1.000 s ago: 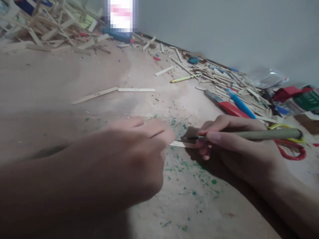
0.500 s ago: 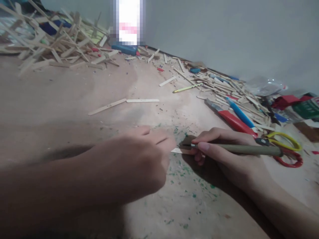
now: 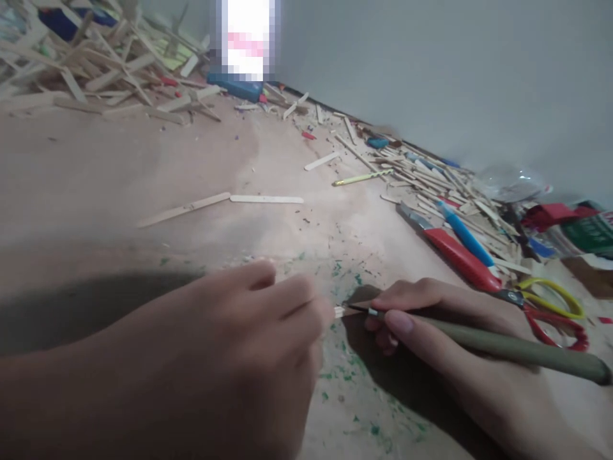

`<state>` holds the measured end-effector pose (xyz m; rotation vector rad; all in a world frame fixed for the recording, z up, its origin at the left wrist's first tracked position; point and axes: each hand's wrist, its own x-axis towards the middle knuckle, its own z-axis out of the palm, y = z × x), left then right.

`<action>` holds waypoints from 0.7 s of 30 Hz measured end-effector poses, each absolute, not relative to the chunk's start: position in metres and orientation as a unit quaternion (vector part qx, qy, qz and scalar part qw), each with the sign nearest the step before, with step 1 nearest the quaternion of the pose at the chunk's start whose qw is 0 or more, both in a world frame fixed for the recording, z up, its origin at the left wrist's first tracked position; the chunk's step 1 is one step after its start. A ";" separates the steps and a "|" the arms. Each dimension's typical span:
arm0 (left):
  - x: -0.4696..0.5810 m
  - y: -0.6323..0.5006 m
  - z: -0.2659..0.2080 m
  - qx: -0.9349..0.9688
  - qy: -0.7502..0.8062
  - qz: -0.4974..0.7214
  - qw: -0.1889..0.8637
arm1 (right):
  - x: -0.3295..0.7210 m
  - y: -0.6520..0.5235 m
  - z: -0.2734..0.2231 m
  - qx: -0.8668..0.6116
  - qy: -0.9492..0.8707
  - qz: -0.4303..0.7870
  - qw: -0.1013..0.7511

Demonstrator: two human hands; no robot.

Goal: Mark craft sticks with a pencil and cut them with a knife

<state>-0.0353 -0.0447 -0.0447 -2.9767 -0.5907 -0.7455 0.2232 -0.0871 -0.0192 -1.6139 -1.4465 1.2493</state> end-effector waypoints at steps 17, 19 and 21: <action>-0.036 -0.038 -0.042 -0.940 -0.234 -0.239 -0.062 | 0.239 -0.090 -0.021 -0.578 -0.608 0.426 0.337; -0.034 -0.038 -0.045 -0.943 -0.228 -0.232 -0.068 | 0.241 -0.090 -0.021 -0.579 -0.625 0.400 0.337; -0.032 -0.037 -0.048 -0.945 -0.223 -0.228 -0.075 | 0.241 -0.089 -0.022 -0.585 -0.638 0.389 0.315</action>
